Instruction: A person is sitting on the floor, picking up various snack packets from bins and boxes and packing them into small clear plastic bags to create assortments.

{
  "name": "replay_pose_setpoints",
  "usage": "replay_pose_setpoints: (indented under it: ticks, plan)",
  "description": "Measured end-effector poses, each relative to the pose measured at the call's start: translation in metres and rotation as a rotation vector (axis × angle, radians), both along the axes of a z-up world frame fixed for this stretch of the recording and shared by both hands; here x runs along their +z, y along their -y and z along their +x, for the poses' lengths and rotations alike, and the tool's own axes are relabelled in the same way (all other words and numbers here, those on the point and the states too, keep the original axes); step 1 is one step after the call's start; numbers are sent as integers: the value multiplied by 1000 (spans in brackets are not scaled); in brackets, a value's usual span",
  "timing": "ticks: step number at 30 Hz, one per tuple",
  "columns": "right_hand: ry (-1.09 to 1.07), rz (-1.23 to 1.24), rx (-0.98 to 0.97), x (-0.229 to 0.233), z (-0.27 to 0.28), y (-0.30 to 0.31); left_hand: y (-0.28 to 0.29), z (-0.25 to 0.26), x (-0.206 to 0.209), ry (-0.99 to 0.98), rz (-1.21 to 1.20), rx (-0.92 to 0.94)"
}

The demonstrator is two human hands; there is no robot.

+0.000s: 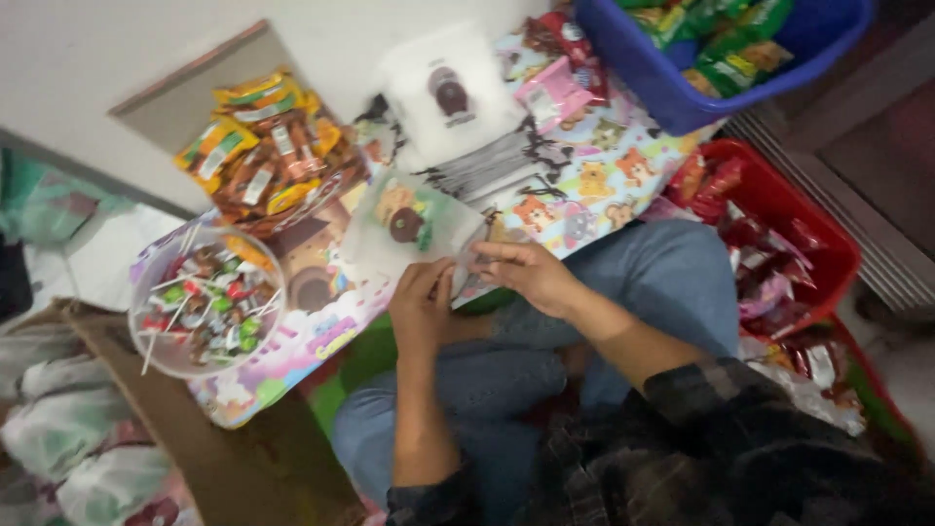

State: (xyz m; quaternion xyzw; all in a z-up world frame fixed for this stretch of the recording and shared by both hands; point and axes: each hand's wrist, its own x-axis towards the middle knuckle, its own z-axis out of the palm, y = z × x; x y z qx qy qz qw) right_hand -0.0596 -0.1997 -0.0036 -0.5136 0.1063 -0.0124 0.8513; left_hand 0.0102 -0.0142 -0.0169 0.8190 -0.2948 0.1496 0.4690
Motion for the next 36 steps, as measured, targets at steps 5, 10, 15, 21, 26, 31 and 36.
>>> replay_pose_setpoints:
  ticks: [5,10,15,21,26,31,36]
  plan:
    - [5,-117,-46,0,-32,83,-2,10,-25,182,-29,-1]
    - [7,-413,-233,21,-74,203,2,7,-17,357,-102,32]
    - [-377,-1280,-489,-15,-134,343,8,7,-22,489,-247,15]
    - [-867,-1772,-20,-133,-201,437,22,4,-13,505,-235,-48]
    - [-866,-1623,-346,-201,-184,448,58,-12,27,524,-291,-98]
    - [-930,-1449,-331,-174,-163,411,74,-24,53,553,-310,-155]
    - [-943,-1601,-427,-167,-161,425,70,-39,61,418,-383,-161]
